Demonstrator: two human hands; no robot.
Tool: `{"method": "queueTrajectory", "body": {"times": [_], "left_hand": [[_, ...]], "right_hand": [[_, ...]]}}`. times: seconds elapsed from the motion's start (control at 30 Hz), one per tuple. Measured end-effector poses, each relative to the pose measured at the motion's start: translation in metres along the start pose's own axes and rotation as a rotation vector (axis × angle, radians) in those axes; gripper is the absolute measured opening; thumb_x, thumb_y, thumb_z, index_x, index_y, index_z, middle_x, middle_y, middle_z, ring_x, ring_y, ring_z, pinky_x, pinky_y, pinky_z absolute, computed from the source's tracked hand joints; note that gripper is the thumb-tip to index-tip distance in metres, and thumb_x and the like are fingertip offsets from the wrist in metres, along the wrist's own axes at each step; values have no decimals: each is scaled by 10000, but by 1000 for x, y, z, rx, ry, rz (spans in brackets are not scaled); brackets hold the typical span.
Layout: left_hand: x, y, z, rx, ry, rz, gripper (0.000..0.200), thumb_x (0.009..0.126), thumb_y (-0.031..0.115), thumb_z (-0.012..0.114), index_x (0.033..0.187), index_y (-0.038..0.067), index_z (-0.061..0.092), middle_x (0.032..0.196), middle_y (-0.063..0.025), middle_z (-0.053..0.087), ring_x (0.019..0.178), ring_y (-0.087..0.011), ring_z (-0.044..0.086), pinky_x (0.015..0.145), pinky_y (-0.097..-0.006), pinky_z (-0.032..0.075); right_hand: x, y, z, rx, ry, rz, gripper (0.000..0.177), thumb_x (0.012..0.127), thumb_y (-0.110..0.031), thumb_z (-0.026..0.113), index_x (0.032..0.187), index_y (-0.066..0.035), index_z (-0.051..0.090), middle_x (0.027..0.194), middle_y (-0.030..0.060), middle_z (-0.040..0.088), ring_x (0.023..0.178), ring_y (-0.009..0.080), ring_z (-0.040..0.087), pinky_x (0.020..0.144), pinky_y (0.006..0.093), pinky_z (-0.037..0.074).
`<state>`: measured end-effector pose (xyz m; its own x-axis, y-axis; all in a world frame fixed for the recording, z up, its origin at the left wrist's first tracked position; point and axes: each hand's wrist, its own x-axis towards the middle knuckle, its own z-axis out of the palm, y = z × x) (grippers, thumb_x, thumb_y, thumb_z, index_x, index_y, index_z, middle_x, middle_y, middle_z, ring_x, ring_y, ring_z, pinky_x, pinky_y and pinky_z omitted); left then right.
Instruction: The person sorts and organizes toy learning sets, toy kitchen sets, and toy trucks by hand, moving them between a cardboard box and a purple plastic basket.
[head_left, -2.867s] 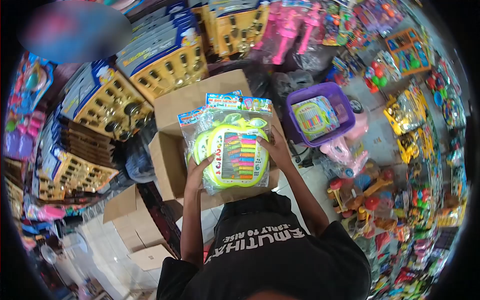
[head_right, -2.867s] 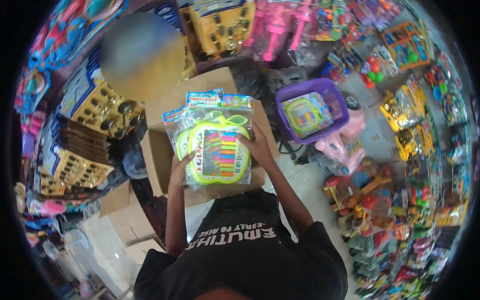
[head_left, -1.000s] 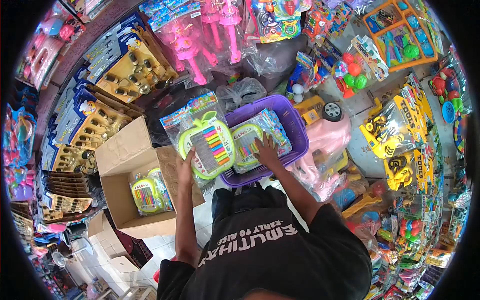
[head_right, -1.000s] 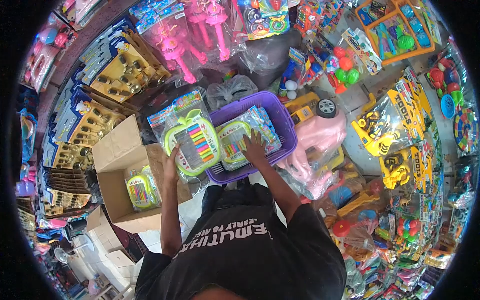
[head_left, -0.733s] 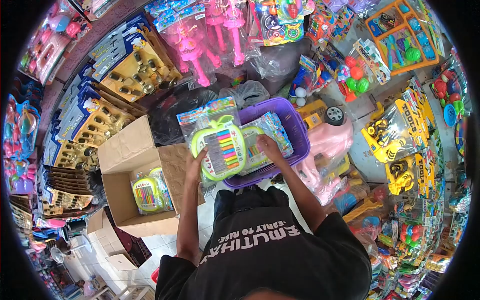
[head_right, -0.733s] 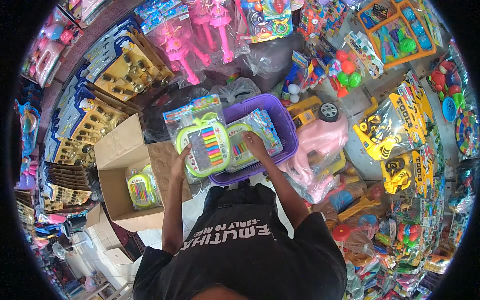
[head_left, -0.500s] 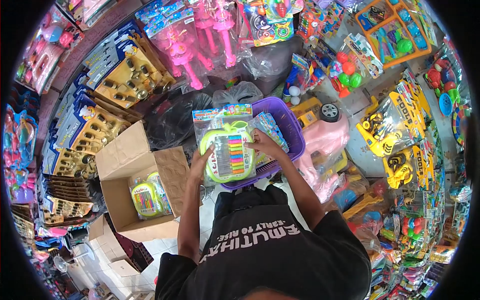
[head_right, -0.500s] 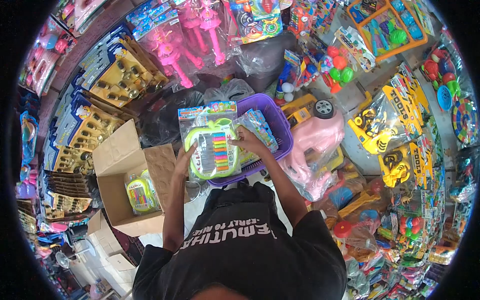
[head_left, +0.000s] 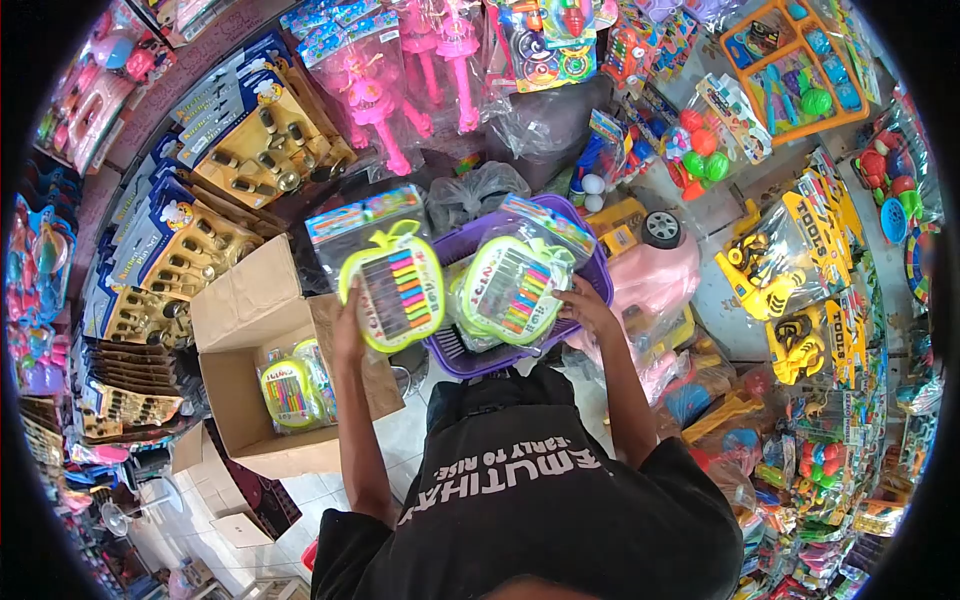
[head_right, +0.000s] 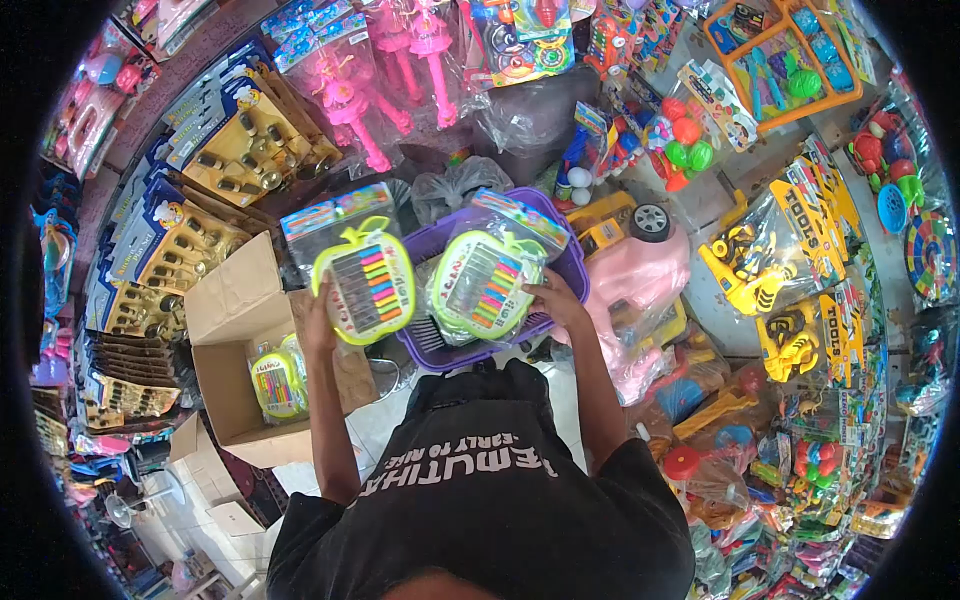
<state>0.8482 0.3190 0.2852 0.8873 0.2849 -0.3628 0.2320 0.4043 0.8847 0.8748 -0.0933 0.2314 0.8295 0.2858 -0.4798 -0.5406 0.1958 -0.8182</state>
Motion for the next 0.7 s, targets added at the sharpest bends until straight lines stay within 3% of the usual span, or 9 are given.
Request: {"method": "queueTrajectory", "body": {"times": [0.07, 0.17, 0.2, 0.37, 0.47, 0.57, 0.63, 0.67, 0.7], "left_hand": [[-2, 11, -9, -15, 39, -8, 339, 875, 264, 577, 1099, 10, 576, 962, -72, 634, 796, -117, 613, 702, -255, 497], [-6, 15, -10, -15, 42, 103, 378, 875, 293, 572, 1136, 21, 540, 999, -69, 626, 814, -148, 626, 707, -276, 515], [-8, 15, -8, 4, 85, 73, 385, 869, 286, 582, 1123, -1, 551, 991, -75, 628, 805, -139, 620, 703, -270, 504], [-12, 3, 6, 36, 113, 46, 398, 857, 288, 598, 1096, -28, 562, 949, -77, 630, 774, -136, 616, 685, -267, 491], [-6, -4, 1, 11, 64, -1, 360, 858, 275, 601, 1071, -14, 572, 934, -71, 632, 757, -122, 616, 661, -263, 494], [5, -19, -13, -23, 55, -20, 326, 859, 264, 601, 1061, 9, 576, 921, -62, 634, 752, -113, 616, 642, -258, 495], [4, -20, -9, -50, 52, -36, 310, 859, 259, 602, 1057, 22, 577, 910, -56, 635, 748, -110, 616, 633, -255, 495], [1, -16, -3, -50, 40, -13, 303, 858, 259, 602, 1056, 31, 575, 905, -50, 634, 740, -109, 614, 628, -253, 494], [-2, -13, 2, -49, 31, 10, 296, 858, 259, 603, 1054, 40, 573, 900, -45, 633, 732, -109, 612, 624, -251, 493]], "right_hand": [[4, 13, -7, 62, 55, 63, 480, 792, -82, 636, 1212, -32, 409, 1060, 112, 553, 895, 238, 609, 746, 366, 549], [18, 27, 4, 177, 162, 228, 405, 781, -43, 642, 1148, -55, 469, 1056, 63, 552, 959, 216, 580, 792, 378, 530], [31, 44, 5, 257, 163, 215, 377, 780, -29, 642, 1110, -20, 459, 1058, 96, 527, 967, 258, 568, 813, 388, 533], [53, 83, 37, 419, 138, 233, 391, 805, -78, 637, 1120, 17, 427, 1124, 152, 484, 1084, 338, 490, 883, 418, 503], [50, 77, 46, 614, 197, 442, 379, 805, -110, 641, 1095, 30, 442, 1123, 176, 472, 1116, 363, 463, 900, 459, 484], [35, 64, 56, 466, 364, 559, 391, 820, -154, 624, 1100, 40, 433, 1140, 194, 456, 1102, 393, 466, 904, 485, 473], [37, 79, 41, 298, 36, 425, 488, 801, -175, 633, 1192, -14, 389, 1235, 216, 401, 1085, 421, 472, 817, 537, 493], [47, 84, 36, 295, 37, 424, 488, 801, -175, 633, 1192, -14, 389, 1235, 216, 401, 1085, 421, 472, 817, 537, 493], [62, 90, 31, -234, -50, 183, 517, 802, -214, 633, 1215, -29, 384, 1261, 210, 359, 1164, 410, 390, 869, 559, 429]]}}
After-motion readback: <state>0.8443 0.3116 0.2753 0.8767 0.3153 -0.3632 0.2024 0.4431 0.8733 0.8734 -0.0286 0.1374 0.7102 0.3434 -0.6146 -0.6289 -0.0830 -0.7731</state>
